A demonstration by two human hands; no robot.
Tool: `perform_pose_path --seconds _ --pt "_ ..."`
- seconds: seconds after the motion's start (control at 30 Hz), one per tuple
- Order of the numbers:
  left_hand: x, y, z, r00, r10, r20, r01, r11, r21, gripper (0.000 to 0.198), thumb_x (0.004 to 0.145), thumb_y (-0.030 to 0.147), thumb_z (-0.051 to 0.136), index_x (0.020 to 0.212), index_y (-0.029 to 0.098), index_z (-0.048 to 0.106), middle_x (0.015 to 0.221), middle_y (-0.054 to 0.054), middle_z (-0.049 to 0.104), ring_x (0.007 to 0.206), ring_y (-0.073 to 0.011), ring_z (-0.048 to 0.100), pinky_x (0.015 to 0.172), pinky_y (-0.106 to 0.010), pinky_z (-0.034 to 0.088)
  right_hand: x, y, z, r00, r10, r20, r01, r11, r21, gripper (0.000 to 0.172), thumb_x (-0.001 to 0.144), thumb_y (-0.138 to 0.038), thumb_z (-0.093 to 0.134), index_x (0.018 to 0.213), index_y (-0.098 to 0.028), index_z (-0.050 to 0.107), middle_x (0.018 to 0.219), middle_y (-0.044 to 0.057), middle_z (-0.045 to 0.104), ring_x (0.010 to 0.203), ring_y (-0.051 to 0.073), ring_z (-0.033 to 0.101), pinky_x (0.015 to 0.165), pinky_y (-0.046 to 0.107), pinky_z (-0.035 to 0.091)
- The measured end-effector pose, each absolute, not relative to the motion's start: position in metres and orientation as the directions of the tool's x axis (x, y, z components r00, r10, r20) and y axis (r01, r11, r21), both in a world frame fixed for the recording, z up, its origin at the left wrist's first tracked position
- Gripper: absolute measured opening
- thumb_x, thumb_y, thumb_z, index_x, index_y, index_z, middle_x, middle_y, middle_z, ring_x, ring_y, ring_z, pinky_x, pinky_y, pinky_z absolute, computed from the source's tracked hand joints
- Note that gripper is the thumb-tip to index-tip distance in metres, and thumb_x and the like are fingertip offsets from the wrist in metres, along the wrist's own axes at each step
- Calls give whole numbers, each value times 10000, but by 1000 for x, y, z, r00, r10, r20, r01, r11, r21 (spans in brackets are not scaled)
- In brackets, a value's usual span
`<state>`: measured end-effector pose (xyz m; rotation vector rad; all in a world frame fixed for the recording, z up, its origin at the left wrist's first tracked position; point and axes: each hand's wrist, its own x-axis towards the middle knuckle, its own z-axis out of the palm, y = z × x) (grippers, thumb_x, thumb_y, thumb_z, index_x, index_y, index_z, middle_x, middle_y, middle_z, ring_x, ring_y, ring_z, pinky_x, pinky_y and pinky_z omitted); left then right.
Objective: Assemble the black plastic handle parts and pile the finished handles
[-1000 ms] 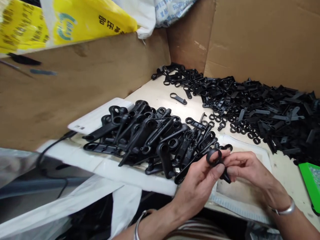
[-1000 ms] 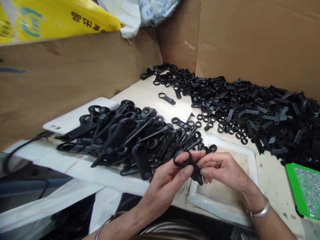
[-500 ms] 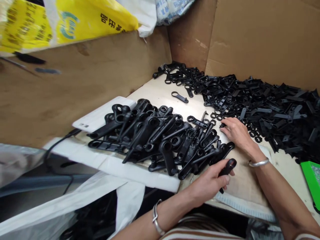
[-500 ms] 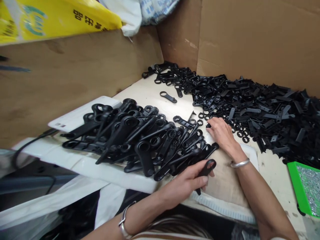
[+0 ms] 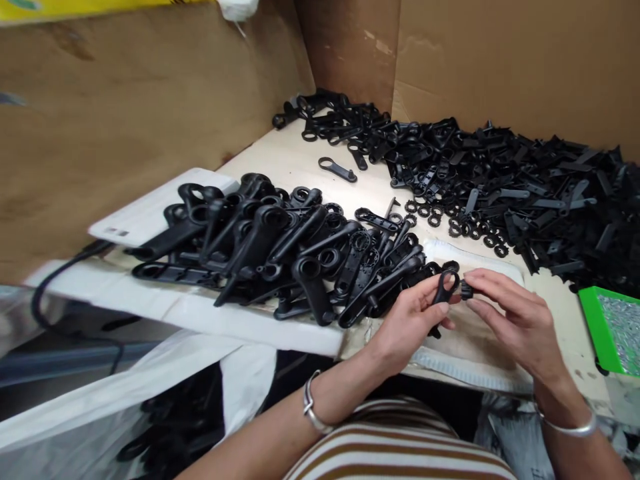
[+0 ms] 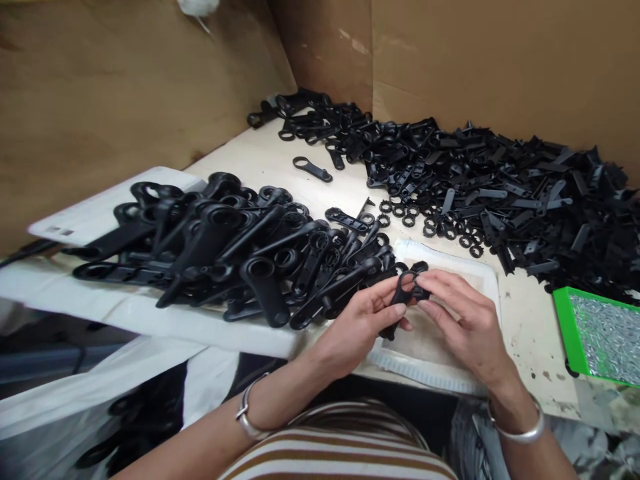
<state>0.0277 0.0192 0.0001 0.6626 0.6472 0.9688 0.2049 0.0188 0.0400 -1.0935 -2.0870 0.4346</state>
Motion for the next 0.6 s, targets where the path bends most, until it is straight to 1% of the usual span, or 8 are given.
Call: perform_pose_path --seconds 0.07,0.2,0.33,0.47,0.53,0.6 --pt "29 18 2 439 883 -165 -511 397 763 463 764 175 679 1223 137 635 1140 -109 676 969 -200 611 677 -239 524 197 16 33 -391 759 520 582 642 -499 452 857 -38 636 1252 -258 636 1162 76 700 1093 196 649 963 391 542" --pt "27 17 9 468 873 -136 -496 387 778 481 767 170 674 1245 145 625 1099 -88 670 925 -179 589 686 -240 535 192 20 20 -422 674 606 601 709 -370 496 838 -7 642 1278 -233 611 1151 103 702 1098 218 640 952 433 544" --pt "23 16 14 500 858 -113 -473 380 795 469 792 186 659 1258 142 618 1021 -81 672 893 -172 585 720 -257 544 195 22 15 -433 652 622 602 723 -340 490 835 -9 645 1276 -222 611 1128 112 706 1081 228 642 922 437 555" --pt "21 13 13 514 853 -87 -458 359 814 491 817 200 630 1302 143 584 1070 -91 663 968 -199 592 794 -296 556 195 18 19 -472 652 593 609 728 -315 479 864 -20 601 1295 -229 600 1130 117 704 1078 238 640 884 431 565" --pt "22 11 12 504 861 -64 -422 311 851 494 836 214 608 1324 152 560 1106 -90 656 992 -206 591 804 -307 563 193 15 20 -467 641 609 619 729 -292 486 873 -21 577 1312 -230 590 1136 126 702 1067 243 642 859 427 572" --pt "21 10 13 490 871 -37 -349 235 907 465 864 224 574 1324 164 554 1116 -76 658 965 -195 601 800 -304 565 192 13 20 -455 633 626 639 722 -266 503 875 -19 566 1330 -233 577 1143 136 699 1052 247 645 843 425 573"
